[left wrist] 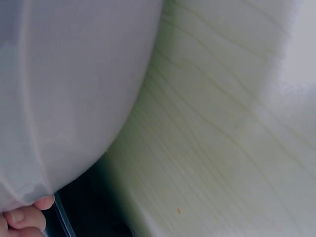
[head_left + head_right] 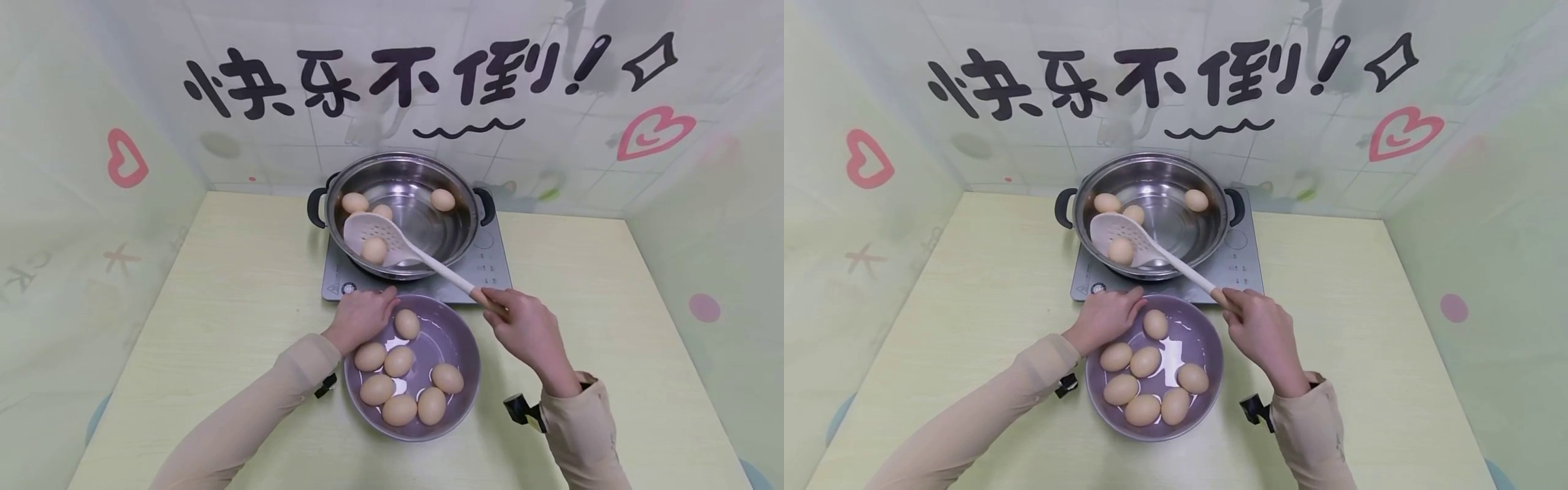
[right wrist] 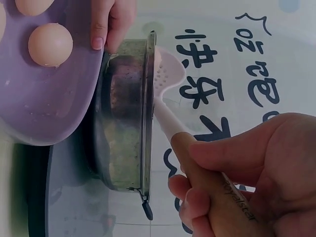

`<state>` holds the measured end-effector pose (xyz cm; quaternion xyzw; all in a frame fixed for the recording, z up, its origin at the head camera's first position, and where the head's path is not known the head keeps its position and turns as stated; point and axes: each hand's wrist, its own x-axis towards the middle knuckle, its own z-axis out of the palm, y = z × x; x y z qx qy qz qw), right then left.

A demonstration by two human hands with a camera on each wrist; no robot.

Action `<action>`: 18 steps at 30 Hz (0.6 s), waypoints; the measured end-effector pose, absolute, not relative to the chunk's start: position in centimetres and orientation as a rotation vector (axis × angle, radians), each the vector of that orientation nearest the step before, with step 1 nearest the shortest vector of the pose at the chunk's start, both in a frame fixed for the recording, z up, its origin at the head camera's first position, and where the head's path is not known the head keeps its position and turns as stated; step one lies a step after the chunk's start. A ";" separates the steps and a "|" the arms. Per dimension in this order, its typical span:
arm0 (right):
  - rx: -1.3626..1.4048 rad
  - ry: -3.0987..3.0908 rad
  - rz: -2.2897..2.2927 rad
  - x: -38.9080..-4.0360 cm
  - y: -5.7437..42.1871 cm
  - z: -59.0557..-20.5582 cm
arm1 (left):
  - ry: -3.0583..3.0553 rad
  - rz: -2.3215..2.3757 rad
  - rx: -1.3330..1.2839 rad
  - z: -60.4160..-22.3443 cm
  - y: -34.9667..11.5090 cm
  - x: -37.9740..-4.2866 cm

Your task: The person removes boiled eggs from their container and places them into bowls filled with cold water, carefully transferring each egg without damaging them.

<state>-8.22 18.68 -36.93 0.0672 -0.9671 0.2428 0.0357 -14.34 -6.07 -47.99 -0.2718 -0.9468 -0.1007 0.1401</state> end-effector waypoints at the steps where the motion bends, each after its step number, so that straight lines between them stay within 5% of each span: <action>1: 0.207 -2.977 0.757 -8.2 18.7 -36.9 | -2.737 -0.291 -0.786 -48.0 -6.1 -14.3; 18: 0.266 -3.073 0.866 -8.6 19.6 -35.8 | -2.772 -0.308 -0.774 -48.1 -6.1 -14.4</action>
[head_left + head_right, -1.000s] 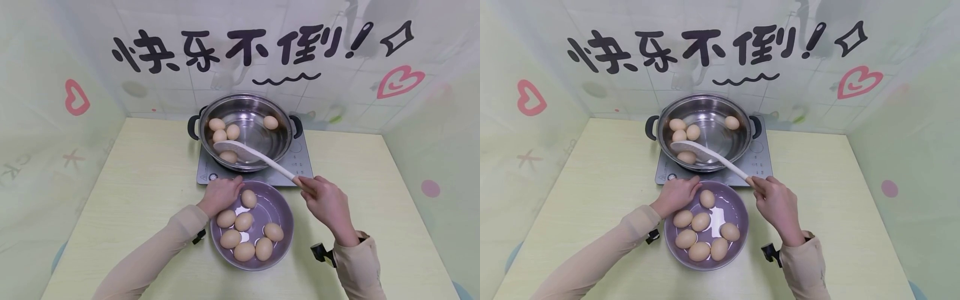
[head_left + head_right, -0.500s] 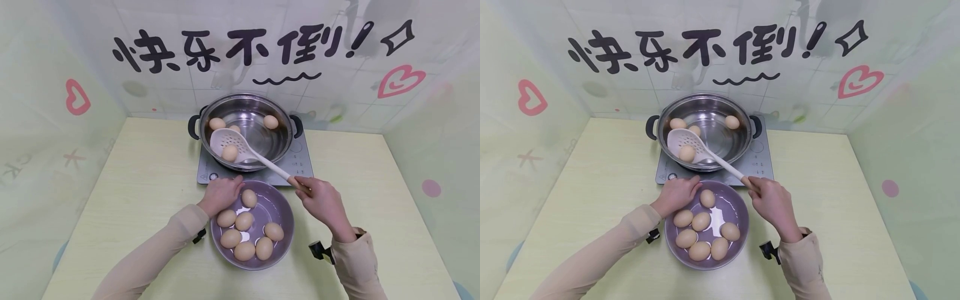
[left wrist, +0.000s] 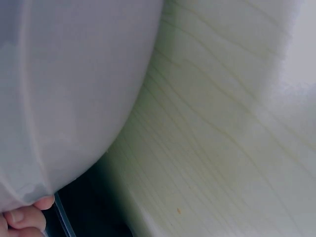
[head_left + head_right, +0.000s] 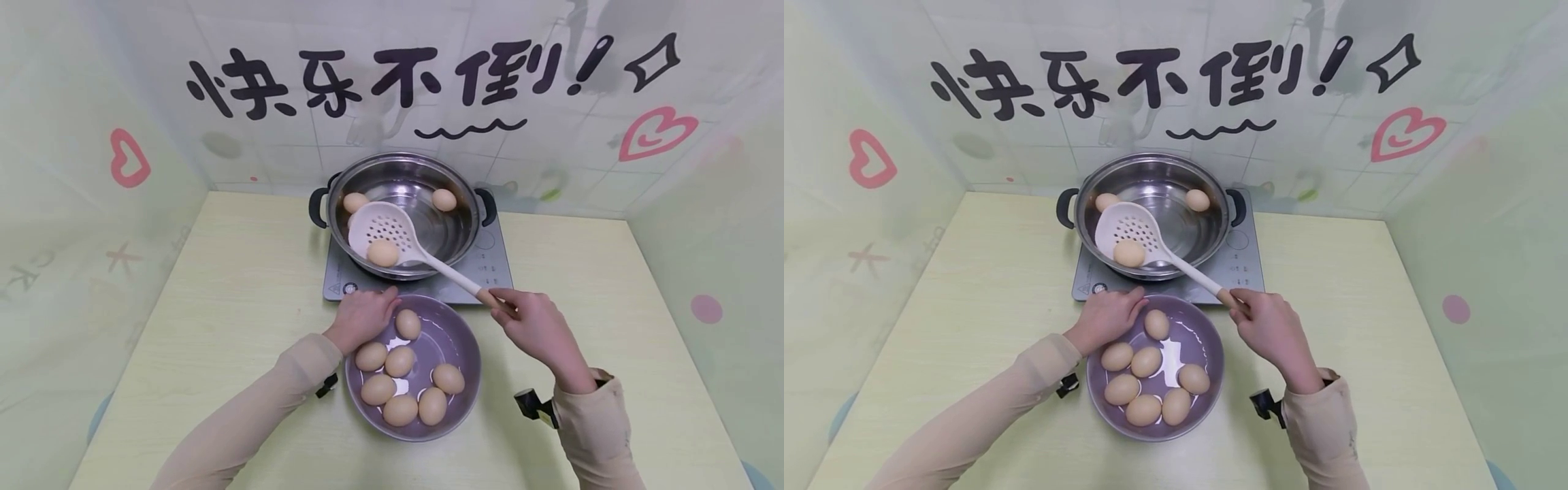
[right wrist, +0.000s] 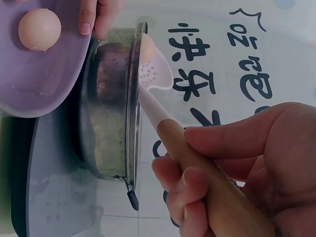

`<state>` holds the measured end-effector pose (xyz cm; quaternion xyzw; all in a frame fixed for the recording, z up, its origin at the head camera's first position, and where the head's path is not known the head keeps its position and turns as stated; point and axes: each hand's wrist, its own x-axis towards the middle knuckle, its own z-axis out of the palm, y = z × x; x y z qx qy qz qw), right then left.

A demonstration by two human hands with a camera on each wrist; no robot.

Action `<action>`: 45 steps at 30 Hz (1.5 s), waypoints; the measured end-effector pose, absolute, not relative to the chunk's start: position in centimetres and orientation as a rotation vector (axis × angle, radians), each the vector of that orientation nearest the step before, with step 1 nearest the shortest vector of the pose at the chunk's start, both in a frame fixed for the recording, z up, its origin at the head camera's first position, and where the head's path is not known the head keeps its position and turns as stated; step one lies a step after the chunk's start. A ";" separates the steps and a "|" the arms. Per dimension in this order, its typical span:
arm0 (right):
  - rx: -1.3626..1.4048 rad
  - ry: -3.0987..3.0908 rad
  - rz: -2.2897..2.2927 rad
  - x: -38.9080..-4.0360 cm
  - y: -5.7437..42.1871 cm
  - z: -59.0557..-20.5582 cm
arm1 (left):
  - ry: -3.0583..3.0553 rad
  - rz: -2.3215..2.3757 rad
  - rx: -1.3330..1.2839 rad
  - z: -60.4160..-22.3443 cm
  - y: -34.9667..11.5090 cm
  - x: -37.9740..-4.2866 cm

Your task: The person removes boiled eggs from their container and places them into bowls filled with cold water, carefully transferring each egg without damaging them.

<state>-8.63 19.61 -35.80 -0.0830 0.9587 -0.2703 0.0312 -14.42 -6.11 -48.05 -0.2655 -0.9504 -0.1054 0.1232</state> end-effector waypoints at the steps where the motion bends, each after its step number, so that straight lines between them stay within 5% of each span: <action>1: -0.261 2.946 -0.838 -8.6 19.7 -35.8 | -2.774 -0.311 -0.776 -48.1 -6.1 -14.4; 45: 0.036 2.820 -0.855 -2.5 25.9 -34.8 | -2.791 -0.308 -0.788 -47.8 -6.0 -14.4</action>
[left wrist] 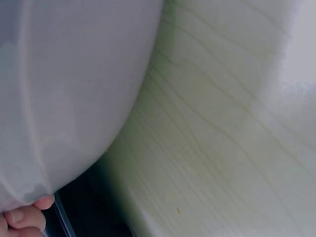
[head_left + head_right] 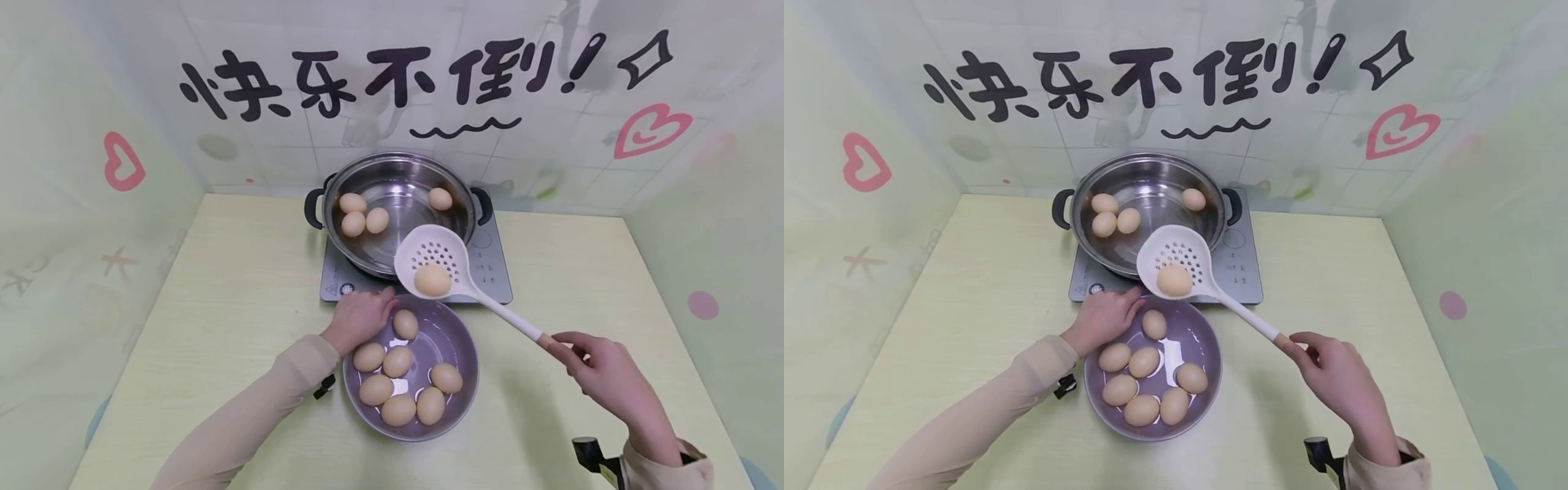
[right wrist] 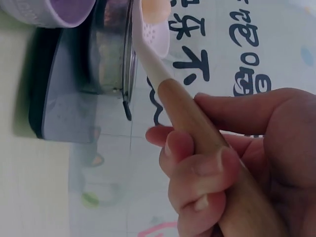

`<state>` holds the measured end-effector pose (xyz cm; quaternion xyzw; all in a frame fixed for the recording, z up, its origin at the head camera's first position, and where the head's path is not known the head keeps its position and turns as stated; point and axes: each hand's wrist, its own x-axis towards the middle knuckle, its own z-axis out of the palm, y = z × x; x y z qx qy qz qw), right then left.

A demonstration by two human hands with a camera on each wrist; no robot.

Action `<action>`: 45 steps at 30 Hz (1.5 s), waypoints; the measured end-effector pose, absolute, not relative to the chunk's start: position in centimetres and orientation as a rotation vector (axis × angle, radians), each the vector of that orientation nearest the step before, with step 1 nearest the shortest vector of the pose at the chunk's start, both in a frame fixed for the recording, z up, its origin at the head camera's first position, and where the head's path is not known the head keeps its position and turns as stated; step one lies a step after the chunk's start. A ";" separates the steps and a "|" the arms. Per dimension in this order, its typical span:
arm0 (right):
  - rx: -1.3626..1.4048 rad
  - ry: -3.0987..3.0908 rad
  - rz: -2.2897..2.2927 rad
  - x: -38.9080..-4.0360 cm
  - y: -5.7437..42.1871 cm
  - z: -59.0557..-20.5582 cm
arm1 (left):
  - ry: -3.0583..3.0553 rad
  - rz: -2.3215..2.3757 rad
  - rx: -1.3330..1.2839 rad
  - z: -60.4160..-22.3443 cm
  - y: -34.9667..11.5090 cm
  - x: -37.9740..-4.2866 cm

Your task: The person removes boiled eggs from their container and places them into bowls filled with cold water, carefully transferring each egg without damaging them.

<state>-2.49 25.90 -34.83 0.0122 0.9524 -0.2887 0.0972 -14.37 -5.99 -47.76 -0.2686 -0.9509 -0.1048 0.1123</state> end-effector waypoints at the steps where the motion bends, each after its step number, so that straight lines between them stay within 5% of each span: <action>1: 0.041 2.825 -0.847 -2.3 26.0 -34.9 | -2.784 -0.312 -0.790 -47.8 -6.0 -14.4; 45: 0.090 2.834 -0.756 1.1 28.1 -38.2 | -2.777 -0.314 -0.797 -47.9 -5.9 -14.5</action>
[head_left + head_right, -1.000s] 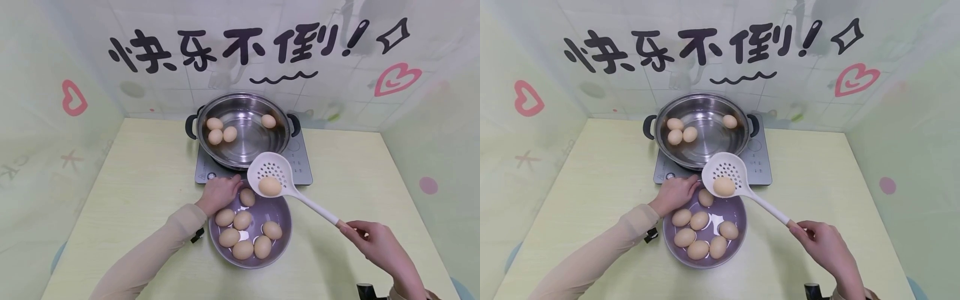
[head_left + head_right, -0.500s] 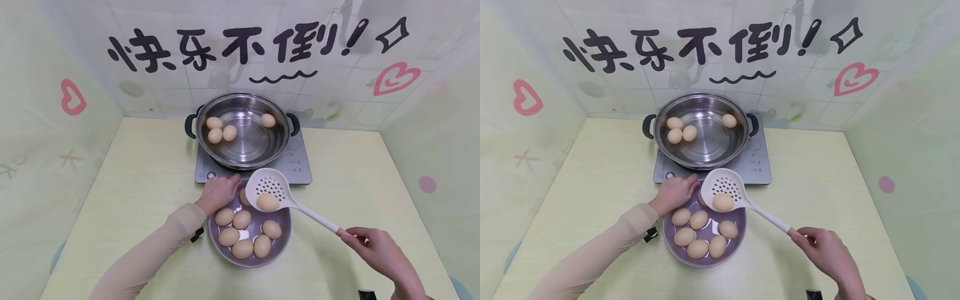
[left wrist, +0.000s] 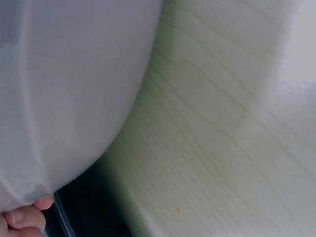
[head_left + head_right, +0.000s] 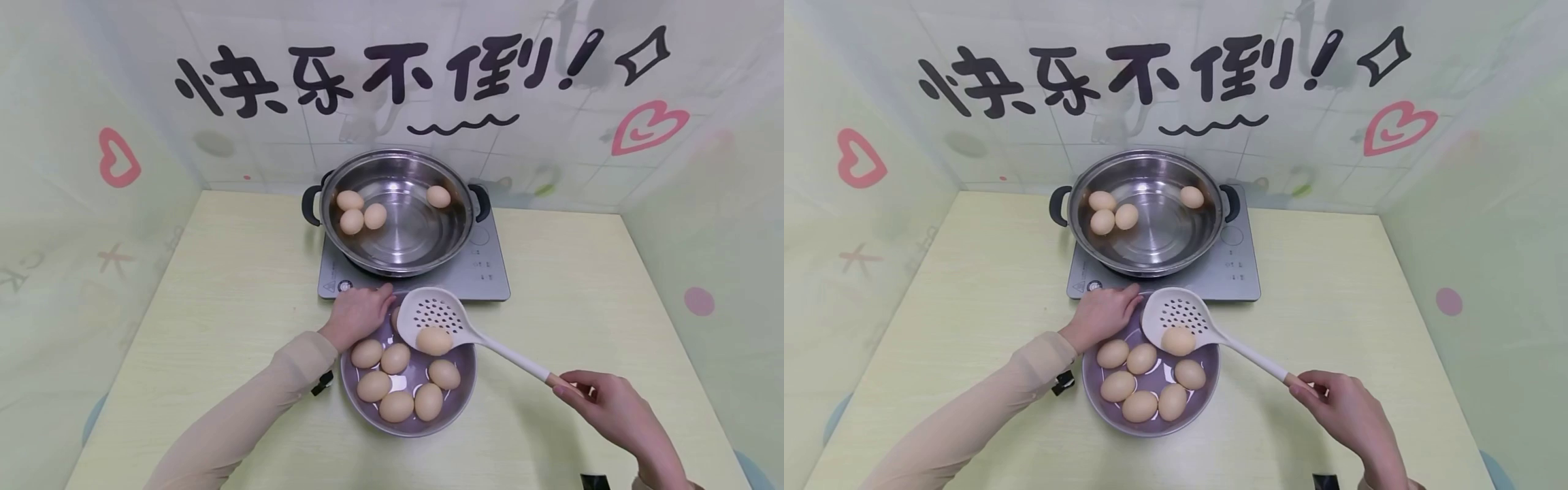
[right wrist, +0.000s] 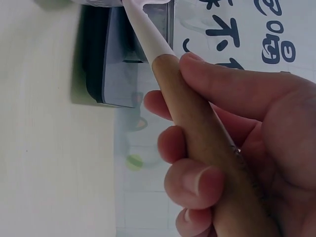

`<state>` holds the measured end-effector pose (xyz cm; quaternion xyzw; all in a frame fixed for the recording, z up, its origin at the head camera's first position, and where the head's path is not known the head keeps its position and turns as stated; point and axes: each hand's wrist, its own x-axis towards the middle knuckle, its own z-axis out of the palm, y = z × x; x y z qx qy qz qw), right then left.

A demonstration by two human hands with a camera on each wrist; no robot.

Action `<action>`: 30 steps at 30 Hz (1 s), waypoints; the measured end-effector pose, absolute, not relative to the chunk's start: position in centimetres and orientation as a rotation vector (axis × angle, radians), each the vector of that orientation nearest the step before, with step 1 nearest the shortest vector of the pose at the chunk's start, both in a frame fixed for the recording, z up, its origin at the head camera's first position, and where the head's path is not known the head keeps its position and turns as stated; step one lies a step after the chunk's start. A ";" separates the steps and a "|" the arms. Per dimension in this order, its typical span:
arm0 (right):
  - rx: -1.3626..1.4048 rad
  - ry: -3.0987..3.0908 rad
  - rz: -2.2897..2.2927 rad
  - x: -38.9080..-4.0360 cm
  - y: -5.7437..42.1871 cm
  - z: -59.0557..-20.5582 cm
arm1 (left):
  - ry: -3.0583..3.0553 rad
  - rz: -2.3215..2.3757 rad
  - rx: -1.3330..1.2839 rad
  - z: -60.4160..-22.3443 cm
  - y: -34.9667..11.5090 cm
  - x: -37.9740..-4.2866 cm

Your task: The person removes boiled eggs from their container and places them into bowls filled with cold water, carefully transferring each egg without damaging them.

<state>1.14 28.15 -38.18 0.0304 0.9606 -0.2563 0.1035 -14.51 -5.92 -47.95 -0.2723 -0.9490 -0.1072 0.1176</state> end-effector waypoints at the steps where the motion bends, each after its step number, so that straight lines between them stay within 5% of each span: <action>1: 0.088 2.836 -0.752 1.1 28.1 -38.2 | -2.776 -0.315 -0.795 -47.9 -5.9 -14.5; 30: 0.026 2.929 -0.799 1.2 28.2 -37.6 | -2.814 -0.341 -0.784 -47.6 -6.0 -14.4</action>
